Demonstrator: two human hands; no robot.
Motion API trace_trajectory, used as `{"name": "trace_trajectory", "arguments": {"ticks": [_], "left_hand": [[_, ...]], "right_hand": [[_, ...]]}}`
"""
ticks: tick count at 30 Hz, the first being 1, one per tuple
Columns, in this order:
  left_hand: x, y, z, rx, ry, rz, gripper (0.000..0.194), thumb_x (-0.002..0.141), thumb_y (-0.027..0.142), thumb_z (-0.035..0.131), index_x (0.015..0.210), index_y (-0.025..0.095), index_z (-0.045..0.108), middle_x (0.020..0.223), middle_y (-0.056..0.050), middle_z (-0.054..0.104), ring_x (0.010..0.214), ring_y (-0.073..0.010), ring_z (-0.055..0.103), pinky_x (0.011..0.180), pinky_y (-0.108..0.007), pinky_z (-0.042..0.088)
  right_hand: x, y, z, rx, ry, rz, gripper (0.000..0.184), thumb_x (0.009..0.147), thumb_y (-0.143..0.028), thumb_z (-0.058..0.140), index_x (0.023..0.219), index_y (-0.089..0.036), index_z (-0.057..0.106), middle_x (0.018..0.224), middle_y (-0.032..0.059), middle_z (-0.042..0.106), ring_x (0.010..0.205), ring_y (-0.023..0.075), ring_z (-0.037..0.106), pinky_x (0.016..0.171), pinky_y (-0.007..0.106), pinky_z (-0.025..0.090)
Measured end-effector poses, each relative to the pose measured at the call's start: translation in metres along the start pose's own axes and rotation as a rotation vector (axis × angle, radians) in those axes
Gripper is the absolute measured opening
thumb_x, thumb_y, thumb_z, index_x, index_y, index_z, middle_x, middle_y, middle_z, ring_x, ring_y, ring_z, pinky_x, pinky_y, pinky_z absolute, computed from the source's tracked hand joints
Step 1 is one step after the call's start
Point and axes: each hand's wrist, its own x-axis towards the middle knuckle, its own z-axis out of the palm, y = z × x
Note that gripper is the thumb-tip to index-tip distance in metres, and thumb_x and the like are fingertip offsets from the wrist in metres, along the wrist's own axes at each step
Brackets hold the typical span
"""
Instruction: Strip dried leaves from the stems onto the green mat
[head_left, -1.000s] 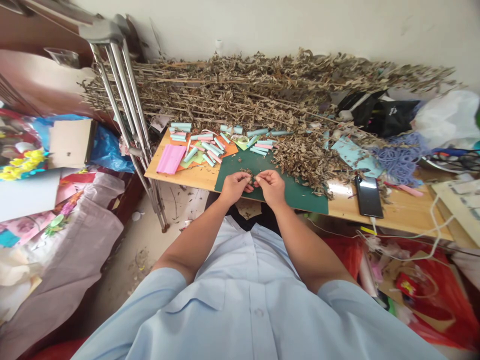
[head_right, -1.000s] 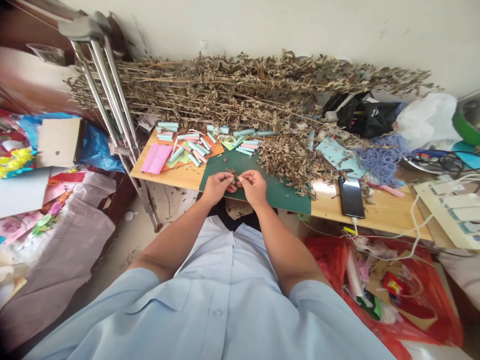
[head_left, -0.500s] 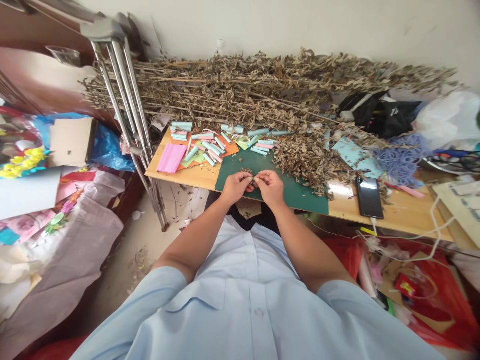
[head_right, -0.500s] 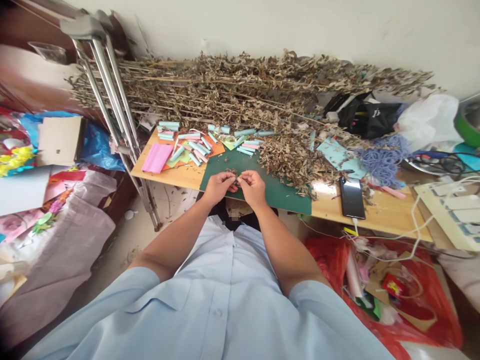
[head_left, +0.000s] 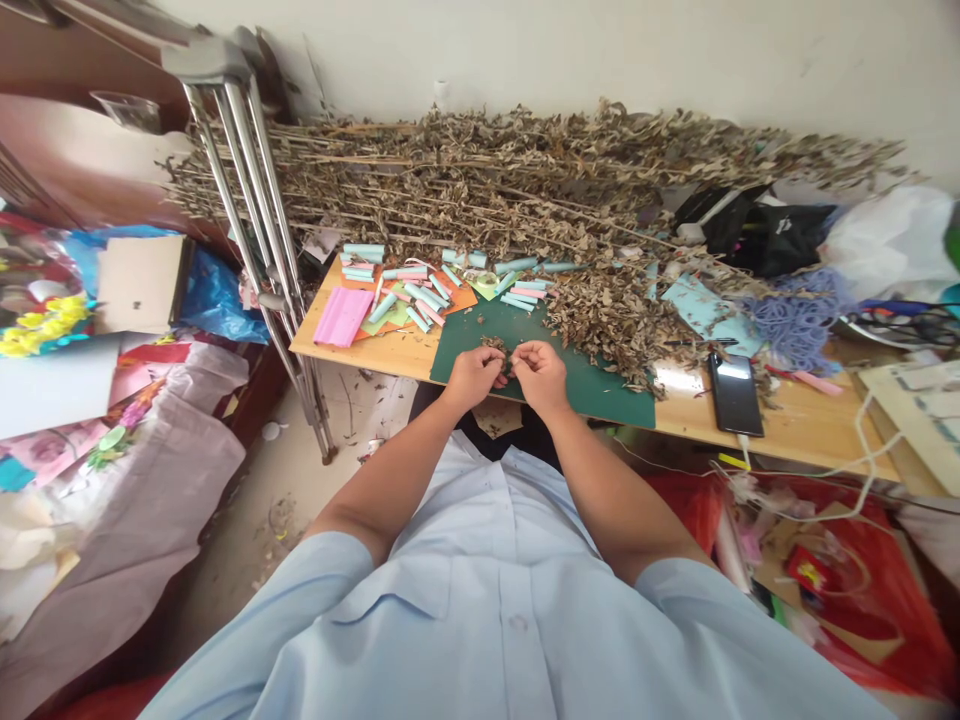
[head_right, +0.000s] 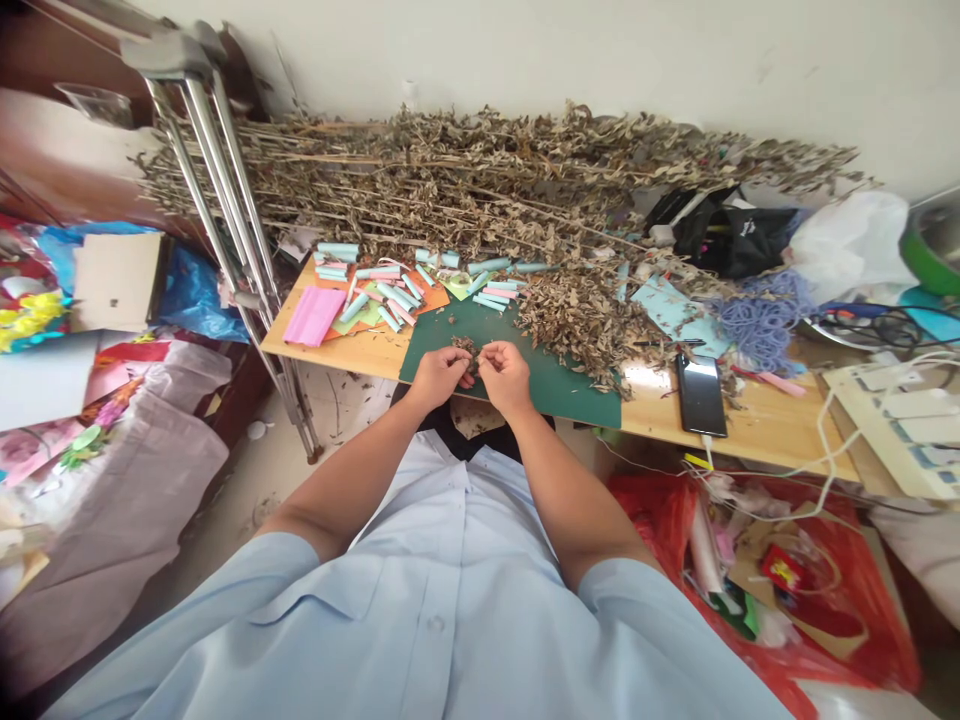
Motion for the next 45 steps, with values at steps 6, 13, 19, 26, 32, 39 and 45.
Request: {"name": "trace_trajectory", "arguments": {"ticks": [6, 13, 19, 26, 32, 39, 45], "left_hand": [[0.002, 0.001, -0.002, -0.023, -0.023, -0.03, 0.015, 0.091, 0.02, 0.059, 0.098, 0.012, 0.07, 0.062, -0.002, 0.068, 0.055, -0.0124, 0.068, 0.056, -0.02, 0.054], [0.004, -0.002, -0.002, -0.036, -0.017, -0.015, 0.015, 0.092, 0.023, 0.059, 0.095, 0.012, 0.069, 0.062, -0.002, 0.068, 0.055, -0.0119, 0.067, 0.056, -0.02, 0.054], [0.005, -0.004, -0.001, -0.028, -0.007, -0.008, 0.019, 0.093, 0.026, 0.057, 0.094, 0.012, 0.07, 0.062, -0.002, 0.067, 0.055, -0.012, 0.067, 0.055, -0.021, 0.055], [0.004, -0.001, 0.001, 0.049, -0.005, 0.025, 0.02, 0.093, 0.025, 0.056, 0.092, 0.013, 0.072, 0.061, -0.002, 0.066, 0.054, -0.0117, 0.065, 0.053, -0.02, 0.053], [0.001, 0.005, 0.001, 0.074, -0.012, 0.023, 0.018, 0.091, 0.02, 0.056, 0.091, 0.013, 0.072, 0.063, -0.001, 0.066, 0.055, -0.0107, 0.065, 0.054, -0.019, 0.053], [0.003, 0.0, 0.0, 0.09, -0.026, 0.02, 0.02, 0.093, 0.022, 0.054, 0.094, 0.013, 0.071, 0.06, -0.001, 0.066, 0.053, -0.0109, 0.065, 0.053, -0.018, 0.051], [0.005, -0.005, 0.0, 0.058, -0.037, 0.032, 0.021, 0.094, 0.028, 0.056, 0.098, 0.014, 0.072, 0.062, -0.001, 0.066, 0.054, -0.0109, 0.065, 0.054, -0.019, 0.052]], "right_hand": [[0.006, -0.001, 0.001, 0.076, 0.11, 0.034, 0.026, 0.075, -0.036, 0.073, 0.091, -0.022, 0.058, 0.079, -0.0006, 0.067, 0.067, 0.0162, 0.065, 0.066, 0.033, 0.059], [0.004, 0.007, 0.003, 0.058, 0.056, -0.001, 0.031, 0.078, -0.037, 0.073, 0.101, -0.022, 0.061, 0.086, 0.0026, 0.072, 0.071, 0.0174, 0.068, 0.065, 0.034, 0.059], [-0.004, 0.013, 0.003, -0.09, 0.009, -0.158, 0.033, 0.085, -0.038, 0.069, 0.114, -0.022, 0.062, 0.095, 0.0057, 0.075, 0.084, 0.0196, 0.072, 0.081, 0.038, 0.059], [-0.009, 0.015, 0.002, -0.279, 0.023, -0.301, 0.024, 0.092, -0.031, 0.06, 0.114, -0.024, 0.059, 0.094, 0.0045, 0.072, 0.08, 0.0194, 0.069, 0.08, 0.037, 0.057], [-0.008, 0.014, 0.002, -0.272, 0.016, -0.253, 0.021, 0.089, -0.031, 0.06, 0.109, -0.023, 0.058, 0.091, 0.0042, 0.07, 0.079, 0.0192, 0.069, 0.078, 0.037, 0.058], [-0.002, 0.014, 0.003, -0.097, 0.1, -0.109, 0.023, 0.085, -0.034, 0.065, 0.103, -0.022, 0.057, 0.089, 0.0033, 0.07, 0.072, 0.0176, 0.068, 0.072, 0.036, 0.059], [-0.001, 0.01, 0.003, -0.036, 0.088, -0.082, 0.028, 0.083, -0.036, 0.068, 0.105, -0.023, 0.055, 0.085, 0.0006, 0.069, 0.07, 0.0165, 0.067, 0.071, 0.035, 0.059]]}}
